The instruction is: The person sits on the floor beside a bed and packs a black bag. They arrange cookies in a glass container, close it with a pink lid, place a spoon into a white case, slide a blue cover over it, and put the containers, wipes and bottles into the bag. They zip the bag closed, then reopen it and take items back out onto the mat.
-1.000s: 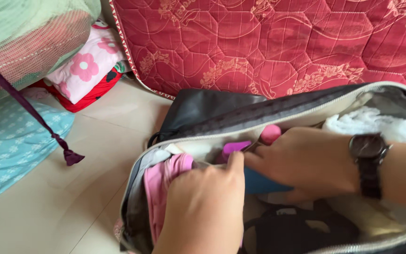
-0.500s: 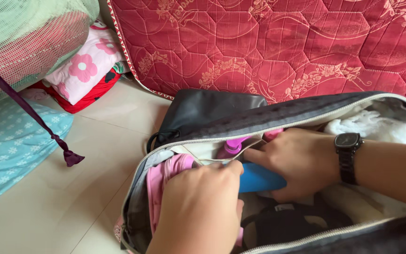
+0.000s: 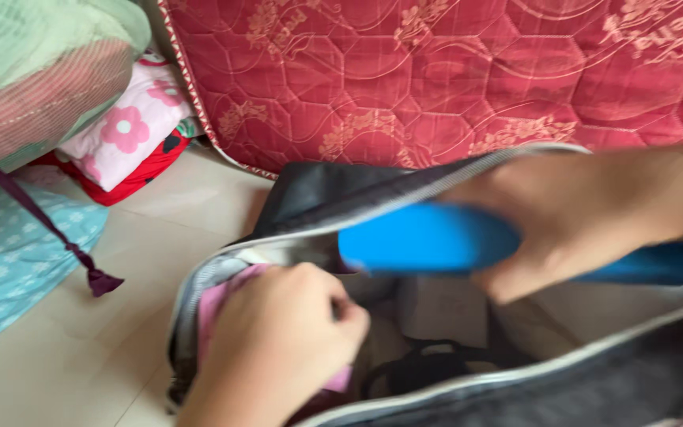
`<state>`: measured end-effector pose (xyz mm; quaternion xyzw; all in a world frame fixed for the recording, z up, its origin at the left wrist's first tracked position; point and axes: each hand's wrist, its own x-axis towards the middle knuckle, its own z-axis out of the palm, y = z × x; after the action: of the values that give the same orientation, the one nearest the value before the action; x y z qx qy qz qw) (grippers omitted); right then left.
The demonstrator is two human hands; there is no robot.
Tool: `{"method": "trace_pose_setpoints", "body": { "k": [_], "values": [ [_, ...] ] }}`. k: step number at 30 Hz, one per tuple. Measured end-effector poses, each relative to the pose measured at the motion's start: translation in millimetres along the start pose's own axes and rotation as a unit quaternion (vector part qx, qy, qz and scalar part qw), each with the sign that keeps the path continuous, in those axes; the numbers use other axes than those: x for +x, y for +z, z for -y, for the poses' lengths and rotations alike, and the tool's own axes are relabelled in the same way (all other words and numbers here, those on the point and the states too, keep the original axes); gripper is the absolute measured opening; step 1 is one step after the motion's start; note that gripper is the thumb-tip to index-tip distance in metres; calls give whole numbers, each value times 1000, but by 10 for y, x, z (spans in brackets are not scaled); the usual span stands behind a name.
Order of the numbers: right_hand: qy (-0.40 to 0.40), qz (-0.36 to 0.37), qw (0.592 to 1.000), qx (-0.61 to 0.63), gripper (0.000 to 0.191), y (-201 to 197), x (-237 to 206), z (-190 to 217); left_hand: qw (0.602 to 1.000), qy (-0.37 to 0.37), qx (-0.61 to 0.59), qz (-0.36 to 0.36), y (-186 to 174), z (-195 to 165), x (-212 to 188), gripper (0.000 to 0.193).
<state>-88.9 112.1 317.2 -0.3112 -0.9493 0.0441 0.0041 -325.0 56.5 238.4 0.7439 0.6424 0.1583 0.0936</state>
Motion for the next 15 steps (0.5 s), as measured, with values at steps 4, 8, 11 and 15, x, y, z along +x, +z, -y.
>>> {"method": "trace_pose_setpoints", "body": {
  "k": [4,8,11,15],
  "values": [
    [247,96,963,43,90,-213,-356,-61,997,-23,-47,-51,8,-86,87,31],
    [313,92,944,57,77,-350,-757,-229,999,17,0,-39,46,-152,64,55],
    [233,-15,969,79,77,-411,-1198,-438,997,-20,69,39,-36,-181,100,61],
    [275,-137,951,46,84,-158,-1978,-566,983,-98,107,113,-146,-345,223,65]
  ]
}}
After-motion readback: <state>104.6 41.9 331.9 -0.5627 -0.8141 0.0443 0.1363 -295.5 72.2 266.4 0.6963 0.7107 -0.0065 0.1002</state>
